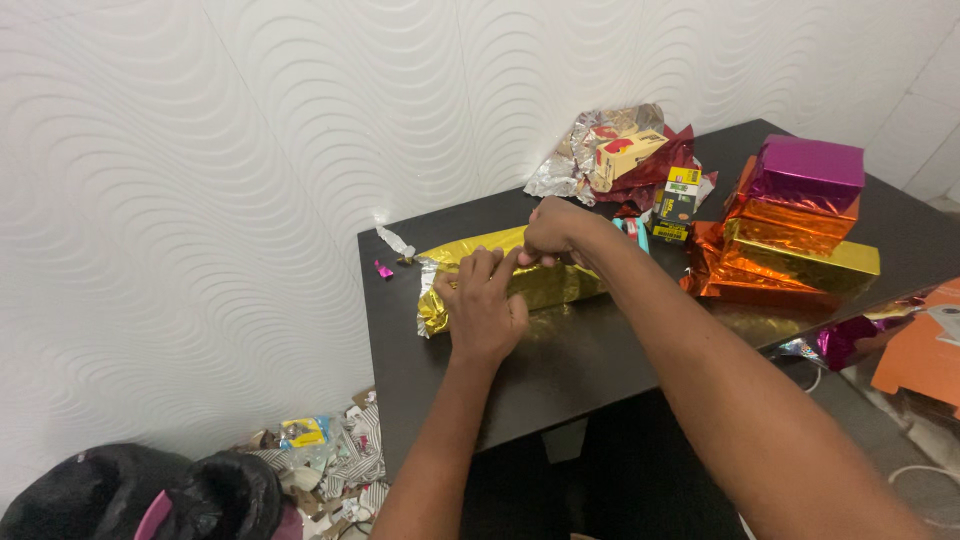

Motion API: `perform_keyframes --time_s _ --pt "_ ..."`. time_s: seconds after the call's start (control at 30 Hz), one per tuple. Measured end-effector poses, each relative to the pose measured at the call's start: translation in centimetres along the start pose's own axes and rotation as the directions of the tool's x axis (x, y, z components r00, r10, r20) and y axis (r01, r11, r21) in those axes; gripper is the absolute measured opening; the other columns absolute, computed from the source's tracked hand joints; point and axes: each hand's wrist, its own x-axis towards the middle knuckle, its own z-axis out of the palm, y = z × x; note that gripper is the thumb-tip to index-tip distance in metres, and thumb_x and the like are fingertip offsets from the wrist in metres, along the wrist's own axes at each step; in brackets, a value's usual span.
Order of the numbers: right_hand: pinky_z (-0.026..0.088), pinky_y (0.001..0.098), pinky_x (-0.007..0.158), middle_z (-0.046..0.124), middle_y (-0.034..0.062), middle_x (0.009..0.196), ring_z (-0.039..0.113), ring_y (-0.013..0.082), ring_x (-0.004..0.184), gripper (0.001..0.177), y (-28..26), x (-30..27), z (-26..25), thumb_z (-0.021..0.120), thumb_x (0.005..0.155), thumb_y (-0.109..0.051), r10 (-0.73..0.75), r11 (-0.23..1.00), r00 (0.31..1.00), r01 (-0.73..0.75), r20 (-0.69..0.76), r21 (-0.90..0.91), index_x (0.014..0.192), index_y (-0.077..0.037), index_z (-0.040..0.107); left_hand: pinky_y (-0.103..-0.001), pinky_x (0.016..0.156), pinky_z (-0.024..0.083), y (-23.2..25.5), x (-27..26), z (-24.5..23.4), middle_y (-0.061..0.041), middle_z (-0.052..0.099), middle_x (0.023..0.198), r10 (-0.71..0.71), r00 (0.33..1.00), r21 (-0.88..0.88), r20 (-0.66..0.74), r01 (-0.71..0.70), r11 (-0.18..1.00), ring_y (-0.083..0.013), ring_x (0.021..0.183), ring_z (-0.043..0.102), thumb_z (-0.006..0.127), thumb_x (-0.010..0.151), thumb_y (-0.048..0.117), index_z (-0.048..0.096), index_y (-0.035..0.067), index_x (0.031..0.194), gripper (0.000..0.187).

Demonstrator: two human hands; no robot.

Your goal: The person wraps a rectangular box with gold metallic paper on a table. They fold the paper around the box, smooth the edges, and secure the seams with tape. The person folds the ends neatly and tapes them down, completing the wrapping.

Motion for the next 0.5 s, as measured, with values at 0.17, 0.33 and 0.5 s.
perform_keyframes --time_s 0.17,0.33,0.5 --pt "0.030 0.0321 0.041 0.075 0.0109 0.073 0.055 0.0138 0.047 0.024 0.0 -0.8 -0.3 0.068 0.079 0.006 0.062 0.994 0.998 -0.062 0.002 0.093 0.097 -0.004 0.056 -0.047 0.097 0.031 0.2 0.0 -0.1 -0.004 0.060 0.114 0.016 1.000 0.007 -0.020 -0.016 1.000 -0.0192 0.113 0.055 0.062 0.068 0.015 0.068 0.015 0.127 0.059" --pt "0.030 0.0316 0.041 0.074 0.0131 0.073 0.058 0.0142 0.048 0.040 -0.4 -2.1 -0.3 0.073 0.076 0.007 0.067 0.995 0.997 -0.064 -0.033 0.080 0.109 -0.005 0.052 -0.047 0.096 0.031 0.2 0.3 -0.2 -0.004 0.061 0.115 0.002 1.000 0.009 0.005 -0.002 1.000 -0.0190 0.115 0.056 0.063 0.066 0.014 0.067 0.016 0.126 0.060" --pt "0.034 0.0304 0.043 0.075 0.0121 0.076 0.061 0.0136 0.052 0.050 -0.6 -2.9 -0.2 0.073 0.081 0.001 0.104 0.993 0.991 -0.100 -0.083 0.056 0.119 -0.007 0.043 -0.048 0.097 0.031 0.2 -0.2 -0.1 -0.006 0.061 0.117 0.016 1.000 0.010 0.000 -0.016 1.000 -0.0203 0.116 0.055 0.063 0.067 0.012 0.066 0.015 0.128 0.061"
